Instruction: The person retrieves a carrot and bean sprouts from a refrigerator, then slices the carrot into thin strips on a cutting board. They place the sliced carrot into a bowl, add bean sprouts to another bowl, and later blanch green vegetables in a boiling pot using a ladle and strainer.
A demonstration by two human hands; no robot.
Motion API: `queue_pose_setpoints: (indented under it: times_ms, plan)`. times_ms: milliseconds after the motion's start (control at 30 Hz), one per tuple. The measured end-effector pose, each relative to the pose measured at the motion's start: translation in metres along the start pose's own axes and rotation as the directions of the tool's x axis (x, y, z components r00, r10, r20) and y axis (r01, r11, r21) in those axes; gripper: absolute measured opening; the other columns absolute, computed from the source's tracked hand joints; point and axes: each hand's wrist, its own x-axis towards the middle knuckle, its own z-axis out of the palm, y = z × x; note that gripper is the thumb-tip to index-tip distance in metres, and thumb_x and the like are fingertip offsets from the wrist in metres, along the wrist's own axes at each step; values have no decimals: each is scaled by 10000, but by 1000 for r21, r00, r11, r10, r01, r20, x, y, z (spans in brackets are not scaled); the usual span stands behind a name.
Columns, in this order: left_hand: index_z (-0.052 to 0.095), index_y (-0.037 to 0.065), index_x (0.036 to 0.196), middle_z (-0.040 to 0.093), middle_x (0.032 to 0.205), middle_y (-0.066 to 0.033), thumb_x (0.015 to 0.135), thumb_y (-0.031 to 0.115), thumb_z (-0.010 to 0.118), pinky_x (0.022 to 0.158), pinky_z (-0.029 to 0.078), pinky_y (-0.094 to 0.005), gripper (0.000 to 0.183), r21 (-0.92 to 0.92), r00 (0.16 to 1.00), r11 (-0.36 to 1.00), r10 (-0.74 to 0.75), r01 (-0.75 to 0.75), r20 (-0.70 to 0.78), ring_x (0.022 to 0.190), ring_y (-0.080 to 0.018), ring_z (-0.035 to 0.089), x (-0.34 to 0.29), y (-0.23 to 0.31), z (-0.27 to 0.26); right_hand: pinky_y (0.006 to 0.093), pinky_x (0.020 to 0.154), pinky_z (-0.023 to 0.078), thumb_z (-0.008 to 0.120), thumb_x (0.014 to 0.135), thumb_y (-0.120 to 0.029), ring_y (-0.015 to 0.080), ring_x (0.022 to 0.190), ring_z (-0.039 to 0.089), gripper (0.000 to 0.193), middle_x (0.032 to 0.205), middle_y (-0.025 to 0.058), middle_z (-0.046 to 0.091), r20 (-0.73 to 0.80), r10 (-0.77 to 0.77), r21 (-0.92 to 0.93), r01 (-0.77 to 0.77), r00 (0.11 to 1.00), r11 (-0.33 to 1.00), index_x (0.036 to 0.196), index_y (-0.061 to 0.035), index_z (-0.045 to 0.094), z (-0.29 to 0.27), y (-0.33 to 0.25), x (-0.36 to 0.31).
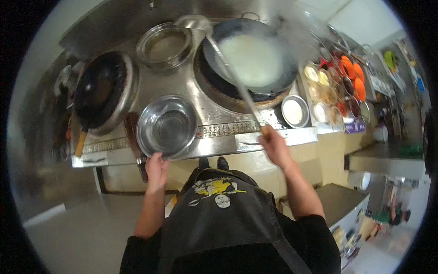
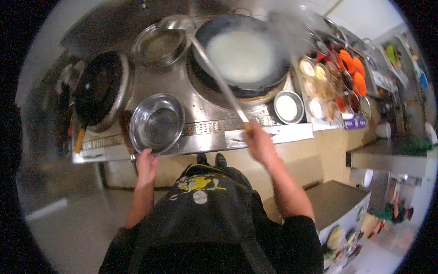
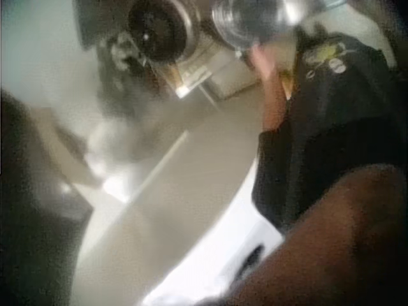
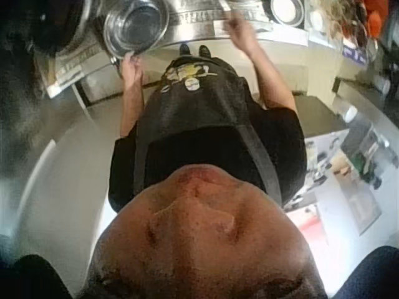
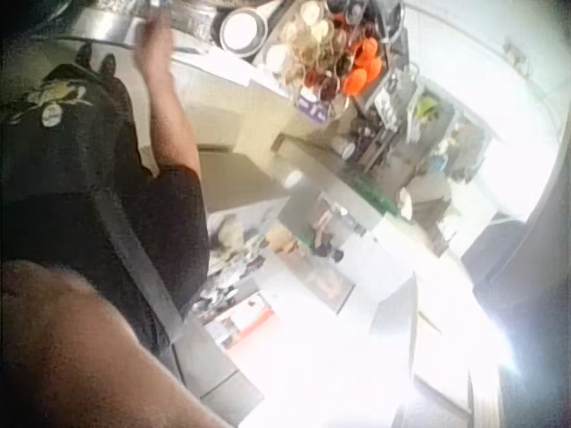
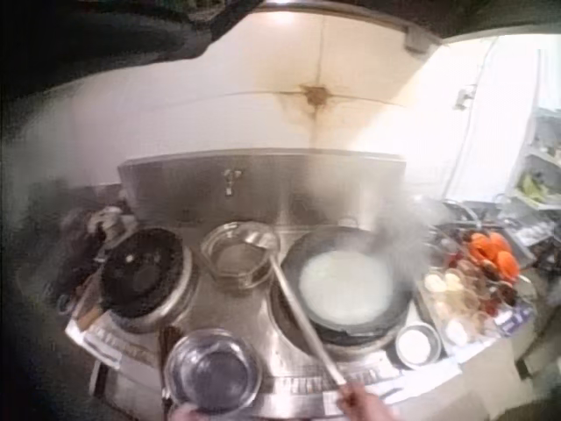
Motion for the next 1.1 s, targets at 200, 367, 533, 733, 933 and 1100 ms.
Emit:
queue_pose_setpoints:
  times_ms: [200, 367, 533, 733, 933, 1100]
  plan:
    - [512, 68, 1116, 584, 1027, -70, 835, 27, 617, 803, 523, -382, 303, -10, 994, 994, -108, 107, -14, 915, -204, 577, 129, -13, 43, 407, 779, 520, 655, 847, -136, 358, 923, 649, 398, 1003, 182, 668, -322, 70, -583, -256, 944, 771, 1233, -80, 577, -183, -64, -87]
    - [546, 51, 1079, 611, 1013, -92, 853, 27, 607, 800, 531, -374, 235, -46, 998, 998, -53, 52, -19, 924, -214, 597, 154, -8, 67, 448, 728, 504, 666, 815, -162, 366, 879, 639, 379, 977, 153, 671, -267, 184, -742, -324, 946, 587, 1184, -149, 579, -238, -85, -96]
    - [551, 10, 1032, 619, 963, -100, 854, 38, 605, 794, 539, -379, 188, -76, 1000, 997, 6, -7, -23, 868, -230, 614, 145, -11, 67, 469, 743, 490, 623, 826, -213, 385, 875, 630, 322, 923, 180, 664, -164, 137, -696, -213, 977, 686, 1142, -151, 608, -231, -23, -12]
    - [548, -25, 1016, 605, 1005, -128, 861, 25, 565, 833, 560, -398, 164, -115, 996, 990, 74, -79, -51, 933, -263, 612, 87, 7, 79, 400, 801, 491, 605, 837, -201, 358, 911, 644, 355, 953, 230, 653, -218, -13, -228, -38, 976, 973, 1155, -45, 586, -188, 73, 73]
    - [405, -46, 1258, 493, 1260, -187, 871, -22, 498, 856, 566, -445, 399, -2, 975, 980, 199, -201, -102, 1072, -317, 570, 64, 49, 87, 306, 496, 461, 549, 887, -165, 204, 545, 584, 190, 683, 108, 580, 171, 261, 259, -299, 950, 918, 975, 4, 545, -157, 49, 83]
    - [266, 12, 1391, 426, 1349, -187, 870, -21, 495, 807, 578, -433, 570, 510, 887, 781, 456, -360, -71, 1107, -322, 564, 64, 119, 159, 169, 394, 335, 499, 968, -168, 30, 517, 413, 334, 761, -17, 466, 549, 87, 831, -554, 831, 43, 1241, 23, 485, -135, 66, 55]
